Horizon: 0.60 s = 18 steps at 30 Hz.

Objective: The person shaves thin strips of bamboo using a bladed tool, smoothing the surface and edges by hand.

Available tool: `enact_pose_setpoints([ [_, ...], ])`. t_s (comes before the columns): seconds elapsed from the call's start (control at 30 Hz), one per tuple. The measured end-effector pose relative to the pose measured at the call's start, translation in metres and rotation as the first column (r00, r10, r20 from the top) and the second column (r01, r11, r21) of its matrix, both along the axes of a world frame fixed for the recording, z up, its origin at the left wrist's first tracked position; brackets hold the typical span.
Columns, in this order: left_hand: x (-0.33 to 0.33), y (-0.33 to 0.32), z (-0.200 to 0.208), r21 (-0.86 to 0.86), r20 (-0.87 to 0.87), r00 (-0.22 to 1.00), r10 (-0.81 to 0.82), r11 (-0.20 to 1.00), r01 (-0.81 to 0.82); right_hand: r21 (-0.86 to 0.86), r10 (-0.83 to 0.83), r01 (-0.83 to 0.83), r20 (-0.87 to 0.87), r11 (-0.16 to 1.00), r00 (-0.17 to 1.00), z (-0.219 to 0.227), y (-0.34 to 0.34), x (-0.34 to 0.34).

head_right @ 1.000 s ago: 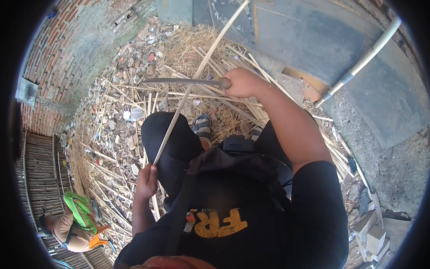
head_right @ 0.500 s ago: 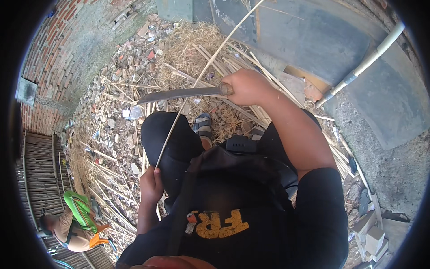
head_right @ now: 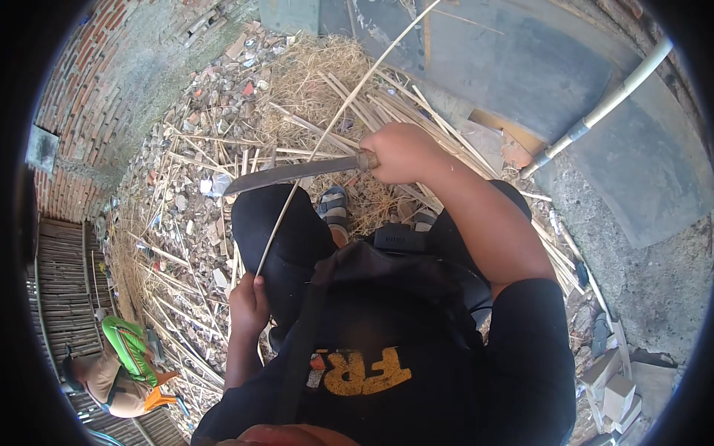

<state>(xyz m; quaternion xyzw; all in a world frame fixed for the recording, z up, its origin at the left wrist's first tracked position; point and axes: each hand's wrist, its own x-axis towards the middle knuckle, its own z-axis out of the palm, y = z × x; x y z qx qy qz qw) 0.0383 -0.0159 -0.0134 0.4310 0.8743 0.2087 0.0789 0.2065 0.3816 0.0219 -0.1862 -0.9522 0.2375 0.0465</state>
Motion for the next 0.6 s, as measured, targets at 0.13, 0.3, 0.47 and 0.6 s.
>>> enact_pose_setpoints([
  [0.13,-0.004,0.005,-0.002,0.019,0.027,1.000,-0.002,1.000,0.001,-0.219,-0.096,0.098,0.019,0.971,0.995,-0.002,0.027,-0.002],
  [0.3,0.002,0.002,0.001,0.014,0.014,0.999,0.029,0.999,-0.030,-0.180,-0.118,0.113,-0.021,0.977,0.993,-0.010,0.023,-0.005],
  [0.47,0.005,0.002,-0.001,-0.008,-0.045,0.998,0.036,0.999,-0.036,0.063,-0.043,0.041,0.037,0.997,0.998,0.005,0.000,0.003],
  [0.6,0.004,0.004,-0.007,0.000,-0.070,0.997,0.027,1.000,-0.027,-0.064,-0.092,0.088,-0.058,0.994,0.994,-0.014,0.022,0.003],
])
